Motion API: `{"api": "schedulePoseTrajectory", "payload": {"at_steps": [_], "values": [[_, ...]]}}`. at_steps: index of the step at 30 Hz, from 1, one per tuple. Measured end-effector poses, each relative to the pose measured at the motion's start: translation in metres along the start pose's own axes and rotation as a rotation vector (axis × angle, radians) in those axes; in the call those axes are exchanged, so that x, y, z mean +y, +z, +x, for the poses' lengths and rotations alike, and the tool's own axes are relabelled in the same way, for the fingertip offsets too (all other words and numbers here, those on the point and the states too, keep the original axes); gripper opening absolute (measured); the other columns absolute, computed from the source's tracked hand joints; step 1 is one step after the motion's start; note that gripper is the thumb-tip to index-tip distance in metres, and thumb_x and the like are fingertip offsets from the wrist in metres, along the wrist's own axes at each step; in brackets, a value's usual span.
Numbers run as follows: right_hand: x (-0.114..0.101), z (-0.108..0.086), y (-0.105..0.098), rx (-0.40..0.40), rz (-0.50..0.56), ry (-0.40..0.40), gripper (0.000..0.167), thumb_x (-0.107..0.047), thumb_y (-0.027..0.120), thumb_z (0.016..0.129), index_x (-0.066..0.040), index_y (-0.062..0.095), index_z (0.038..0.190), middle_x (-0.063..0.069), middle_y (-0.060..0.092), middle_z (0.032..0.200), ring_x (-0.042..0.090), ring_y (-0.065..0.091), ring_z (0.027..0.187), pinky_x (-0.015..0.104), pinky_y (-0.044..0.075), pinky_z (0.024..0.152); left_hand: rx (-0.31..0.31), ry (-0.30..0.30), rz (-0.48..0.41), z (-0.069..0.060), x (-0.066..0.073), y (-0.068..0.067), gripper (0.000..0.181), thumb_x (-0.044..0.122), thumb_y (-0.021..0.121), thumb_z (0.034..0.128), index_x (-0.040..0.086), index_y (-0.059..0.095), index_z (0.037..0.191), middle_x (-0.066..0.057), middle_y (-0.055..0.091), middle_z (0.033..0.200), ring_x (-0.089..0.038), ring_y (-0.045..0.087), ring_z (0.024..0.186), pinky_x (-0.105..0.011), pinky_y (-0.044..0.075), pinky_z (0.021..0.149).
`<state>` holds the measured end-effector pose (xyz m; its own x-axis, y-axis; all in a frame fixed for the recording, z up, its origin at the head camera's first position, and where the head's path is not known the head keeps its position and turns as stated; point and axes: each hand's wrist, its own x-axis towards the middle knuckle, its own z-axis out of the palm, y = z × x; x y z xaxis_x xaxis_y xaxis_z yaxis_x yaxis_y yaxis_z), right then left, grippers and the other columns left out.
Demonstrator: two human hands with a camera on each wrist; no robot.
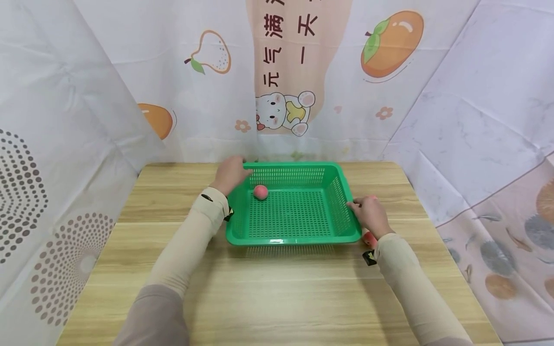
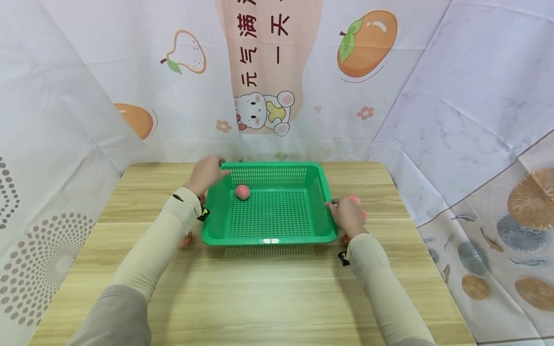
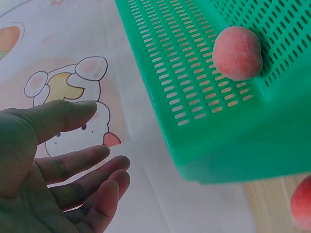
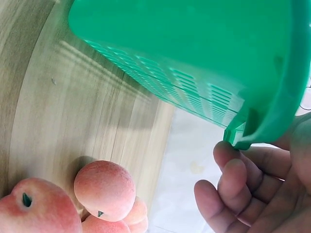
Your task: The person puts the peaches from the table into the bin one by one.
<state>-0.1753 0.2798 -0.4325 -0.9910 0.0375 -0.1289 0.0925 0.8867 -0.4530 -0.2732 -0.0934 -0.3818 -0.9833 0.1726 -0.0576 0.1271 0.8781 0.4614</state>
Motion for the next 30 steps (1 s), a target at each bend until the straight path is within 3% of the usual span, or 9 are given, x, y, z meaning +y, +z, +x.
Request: {"api": "schedulePoseTrajectory", "payload": {"at_steps": [7,14,22,30], "values": [[-0.001,-0.001,0.001,0.001,0.005,0.006,0.043,-0.024,0.054,0.1,0.011,0.061,0.123,0.029,0.067,0.114,0.023,0.063,0.075,0.031,0.05,0.063,-0.001,-0.016,0.049,-0.005,-0.006,-0.01,0.047,0.027,0.064,0.0942,-0.001,0.057,0.131,-0.018,0.061,0.132,-0.035,0.057,0.121,-0.047,0.048,0.099],[-0.001,-0.001,0.001,0.001,0.011,0.01,0.043,-0.024,0.054,0.101,0.011,0.06,0.123,0.029,0.067,0.114,0.024,0.063,0.076,0.032,0.051,0.065,0.015,0.013,0.052,-0.006,-0.014,-0.016,0.047,0.026,0.063,0.0948,-0.004,0.056,0.131,-0.02,0.061,0.131,-0.037,0.056,0.122,-0.047,0.046,0.101],[-0.002,-0.002,0.0,0.001,0.009,0.025,0.043,-0.025,0.054,0.101,0.011,0.06,0.123,0.028,0.067,0.112,0.022,0.062,0.073,0.028,0.05,0.061,0.023,-0.015,0.04,-0.007,-0.024,-0.022,0.047,0.027,0.063,0.0946,-0.005,0.057,0.129,-0.022,0.06,0.131,-0.039,0.056,0.121,-0.049,0.046,0.101],[-0.001,-0.003,0.001,0.029,0.0,-0.011,0.042,-0.023,0.055,0.1,0.012,0.062,0.121,0.029,0.068,0.11,0.024,0.063,0.073,0.032,0.05,0.063,0.019,-0.053,0.039,-0.01,-0.038,-0.028,0.052,0.033,0.059,0.0955,-0.004,0.055,0.131,-0.021,0.058,0.135,-0.04,0.053,0.125,-0.05,0.044,0.102]]}}
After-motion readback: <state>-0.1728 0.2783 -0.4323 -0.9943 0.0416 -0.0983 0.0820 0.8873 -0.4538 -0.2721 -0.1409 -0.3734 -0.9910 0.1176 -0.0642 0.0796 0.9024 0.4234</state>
